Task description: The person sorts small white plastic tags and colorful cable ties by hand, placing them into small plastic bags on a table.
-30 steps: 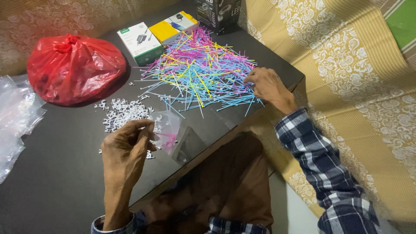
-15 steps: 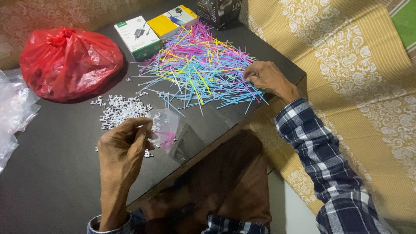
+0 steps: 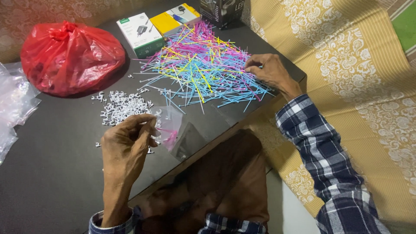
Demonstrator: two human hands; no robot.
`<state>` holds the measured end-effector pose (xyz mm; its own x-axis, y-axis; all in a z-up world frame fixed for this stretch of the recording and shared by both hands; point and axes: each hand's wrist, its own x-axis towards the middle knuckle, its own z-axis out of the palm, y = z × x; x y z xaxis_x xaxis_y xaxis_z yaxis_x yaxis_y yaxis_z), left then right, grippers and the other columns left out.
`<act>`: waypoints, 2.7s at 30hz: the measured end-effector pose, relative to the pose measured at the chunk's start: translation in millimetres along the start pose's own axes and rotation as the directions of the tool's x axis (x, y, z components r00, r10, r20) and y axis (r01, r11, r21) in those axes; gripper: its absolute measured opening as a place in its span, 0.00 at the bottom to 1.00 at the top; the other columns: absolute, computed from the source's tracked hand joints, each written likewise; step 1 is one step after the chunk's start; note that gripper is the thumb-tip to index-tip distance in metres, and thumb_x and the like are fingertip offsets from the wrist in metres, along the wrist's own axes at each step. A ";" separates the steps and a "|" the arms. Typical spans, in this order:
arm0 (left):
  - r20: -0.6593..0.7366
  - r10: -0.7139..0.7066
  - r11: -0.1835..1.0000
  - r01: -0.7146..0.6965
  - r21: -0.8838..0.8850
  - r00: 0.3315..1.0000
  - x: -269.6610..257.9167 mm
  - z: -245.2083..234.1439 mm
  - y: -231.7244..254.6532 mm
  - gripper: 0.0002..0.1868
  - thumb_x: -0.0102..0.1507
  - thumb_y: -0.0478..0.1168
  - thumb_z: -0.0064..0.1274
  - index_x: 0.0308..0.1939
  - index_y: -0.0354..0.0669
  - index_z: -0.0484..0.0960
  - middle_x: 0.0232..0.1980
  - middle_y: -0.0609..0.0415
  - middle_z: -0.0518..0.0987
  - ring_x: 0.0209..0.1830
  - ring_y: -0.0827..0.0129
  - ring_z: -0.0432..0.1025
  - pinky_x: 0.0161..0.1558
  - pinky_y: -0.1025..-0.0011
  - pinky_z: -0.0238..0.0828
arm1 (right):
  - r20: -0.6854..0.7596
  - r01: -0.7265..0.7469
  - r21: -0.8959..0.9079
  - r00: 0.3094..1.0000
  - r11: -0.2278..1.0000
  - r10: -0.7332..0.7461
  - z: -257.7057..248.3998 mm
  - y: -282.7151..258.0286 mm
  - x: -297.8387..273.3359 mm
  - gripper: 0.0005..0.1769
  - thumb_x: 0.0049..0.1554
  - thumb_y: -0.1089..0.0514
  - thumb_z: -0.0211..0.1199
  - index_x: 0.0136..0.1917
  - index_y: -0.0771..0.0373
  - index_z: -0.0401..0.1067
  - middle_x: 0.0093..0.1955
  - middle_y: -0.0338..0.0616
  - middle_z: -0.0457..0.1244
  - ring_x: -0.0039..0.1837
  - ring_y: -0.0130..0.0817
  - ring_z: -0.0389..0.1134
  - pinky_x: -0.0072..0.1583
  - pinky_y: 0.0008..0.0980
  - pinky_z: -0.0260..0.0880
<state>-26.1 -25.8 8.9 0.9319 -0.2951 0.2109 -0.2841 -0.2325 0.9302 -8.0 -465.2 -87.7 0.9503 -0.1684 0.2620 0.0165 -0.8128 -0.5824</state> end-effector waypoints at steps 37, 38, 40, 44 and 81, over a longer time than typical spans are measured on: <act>0.017 0.064 0.997 -0.063 -0.039 0.998 -5.6 -20.0 2.2 0.07 0.63 0.30 0.53 0.41 0.37 0.86 0.21 0.45 0.81 0.17 0.68 0.75 0.24 0.73 0.71 | -0.172 0.467 0.362 0.884 0.807 -0.434 38.5 -260.1 -59.4 0.15 0.57 0.66 0.70 0.57 0.55 0.78 0.55 0.41 0.72 0.63 0.44 0.72 0.73 0.62 0.53; 0.020 0.061 0.997 -0.060 -0.040 0.998 -6.0 -21.8 2.2 0.07 0.64 0.30 0.52 0.41 0.36 0.86 0.21 0.44 0.81 0.17 0.68 0.74 0.25 0.72 0.71 | -0.187 0.461 0.361 0.888 0.811 -0.421 28.9 -255.6 -59.5 0.15 0.58 0.66 0.68 0.58 0.56 0.78 0.56 0.44 0.71 0.64 0.46 0.71 0.73 0.62 0.53; 0.043 0.063 0.997 -0.061 -0.051 0.997 -6.2 -23.9 2.9 0.08 0.65 0.31 0.52 0.42 0.36 0.86 0.21 0.44 0.81 0.18 0.67 0.74 0.25 0.71 0.70 | -0.208 0.444 0.347 0.896 0.826 -0.394 11.2 -234.9 -57.4 0.15 0.59 0.67 0.67 0.59 0.58 0.77 0.56 0.47 0.71 0.64 0.47 0.71 0.74 0.62 0.54; 0.016 0.042 0.998 -0.041 -0.044 0.999 -7.9 -28.1 4.1 0.07 0.65 0.32 0.54 0.42 0.34 0.86 0.21 0.44 0.81 0.17 0.68 0.73 0.25 0.73 0.70 | -0.188 0.161 0.034 0.970 0.986 -0.152 -9.3 -149.8 -46.9 0.07 0.61 0.62 0.69 0.53 0.59 0.80 0.51 0.50 0.71 0.57 0.50 0.72 0.64 0.51 0.67; 0.009 0.032 0.999 -0.032 -0.010 0.999 -0.5 -1.2 -10.2 0.06 0.64 0.31 0.55 0.42 0.35 0.86 0.21 0.44 0.81 0.16 0.69 0.73 0.23 0.73 0.70 | -0.188 -0.063 -0.003 0.980 0.998 0.061 40.5 -16.2 -18.3 0.08 0.60 0.62 0.62 0.53 0.58 0.78 0.44 0.51 0.71 0.48 0.52 0.73 0.53 0.47 0.70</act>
<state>-23.4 -22.2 -0.4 0.9203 -0.3109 0.2376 -0.3112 -0.2135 0.9260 -13.1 -426.4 -114.2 0.8740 -0.3196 0.3660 -0.0442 -0.8024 -0.5952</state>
